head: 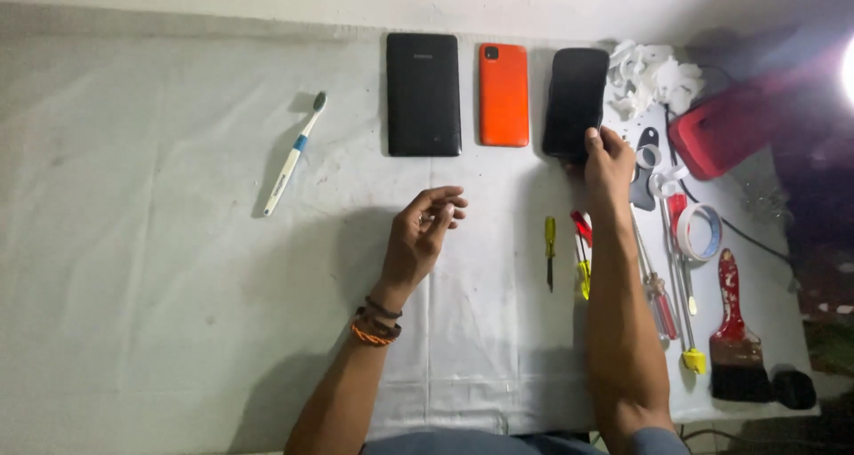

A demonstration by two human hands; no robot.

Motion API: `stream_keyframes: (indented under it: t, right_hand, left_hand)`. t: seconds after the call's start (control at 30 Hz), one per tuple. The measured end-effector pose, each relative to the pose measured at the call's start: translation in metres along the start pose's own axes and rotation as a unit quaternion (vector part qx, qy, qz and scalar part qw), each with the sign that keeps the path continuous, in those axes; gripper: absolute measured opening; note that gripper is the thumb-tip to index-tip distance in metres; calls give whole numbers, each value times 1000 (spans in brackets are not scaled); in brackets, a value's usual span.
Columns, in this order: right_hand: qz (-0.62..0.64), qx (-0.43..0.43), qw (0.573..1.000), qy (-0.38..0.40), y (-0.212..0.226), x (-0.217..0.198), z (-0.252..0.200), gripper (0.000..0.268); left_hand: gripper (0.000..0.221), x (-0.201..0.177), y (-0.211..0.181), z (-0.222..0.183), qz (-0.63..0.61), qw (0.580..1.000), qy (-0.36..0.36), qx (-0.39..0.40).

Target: Using a plastic prying tool to remove the back cover of a smartphone for repair.

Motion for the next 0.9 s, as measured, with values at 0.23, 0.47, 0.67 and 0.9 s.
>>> stream_keyframes:
  t: [0.23, 0.47, 0.67, 0.9]
  right_hand:
    - [-89, 54, 994, -13, 47, 16, 5, 33]
    - [-276, 80, 958, -7, 46, 7, 26, 39]
    - [-329, 56, 943, 14, 76, 8, 17, 37]
    - [-197, -124, 972, -8, 123, 29, -44, 24]
  left_hand:
    - [25, 0, 4, 3, -5, 1000, 6, -23]
    - [24, 2, 7, 4, -10, 999, -1, -50]
    - [22, 3, 5, 2, -12, 998, -12, -56]
    - [29, 3, -12, 0, -20, 999, -30, -38]
Point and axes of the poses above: each hand's wrist, its own z-axis towards the middle knuckle, its own x-axis out of the palm, y = z × x, the point moved 2 cm from there along z, towards the middle knuckle, and after that the axes turned 12 degrees about z, right-handed, at the moved point
